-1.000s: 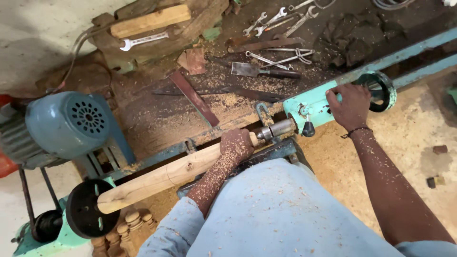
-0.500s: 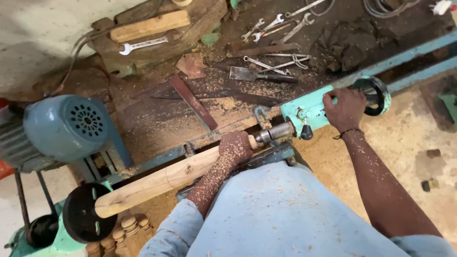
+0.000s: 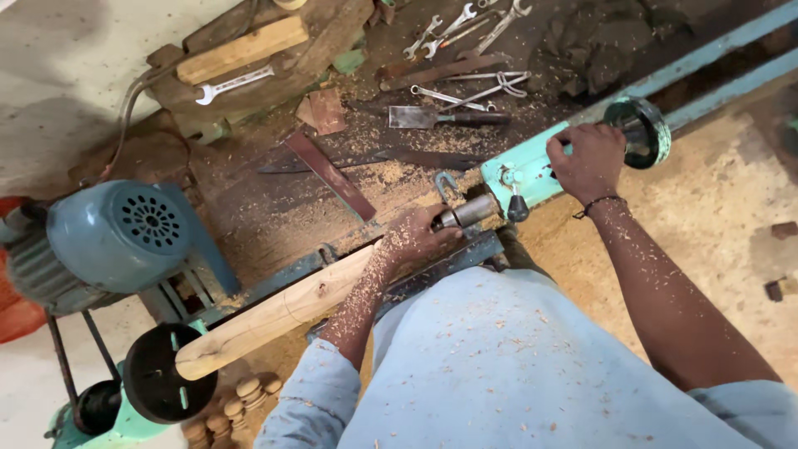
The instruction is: The person uses a chisel to shape a rotating wooden spindle on a lathe, creating wood shavings. They then hold a strip of sandpaper against the rotating wood to smooth its surface.
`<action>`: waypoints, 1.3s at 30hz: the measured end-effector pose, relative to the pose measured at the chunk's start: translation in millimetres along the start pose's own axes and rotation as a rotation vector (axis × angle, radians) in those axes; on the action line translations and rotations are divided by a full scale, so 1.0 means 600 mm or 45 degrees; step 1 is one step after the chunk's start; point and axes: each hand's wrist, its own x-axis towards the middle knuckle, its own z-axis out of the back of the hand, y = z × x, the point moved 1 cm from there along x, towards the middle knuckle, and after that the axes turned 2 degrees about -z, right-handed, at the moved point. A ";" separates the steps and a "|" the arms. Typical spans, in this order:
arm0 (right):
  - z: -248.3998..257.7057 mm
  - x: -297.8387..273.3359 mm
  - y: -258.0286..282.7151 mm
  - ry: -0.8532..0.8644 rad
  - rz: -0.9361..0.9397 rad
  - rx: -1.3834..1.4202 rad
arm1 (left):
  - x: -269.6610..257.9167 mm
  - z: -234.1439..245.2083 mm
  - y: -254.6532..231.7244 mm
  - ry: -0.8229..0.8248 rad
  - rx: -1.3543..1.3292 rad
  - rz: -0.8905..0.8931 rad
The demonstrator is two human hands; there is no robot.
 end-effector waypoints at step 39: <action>0.014 -0.006 0.018 -0.146 -0.041 0.043 | 0.044 -0.074 0.067 -0.110 -0.203 0.116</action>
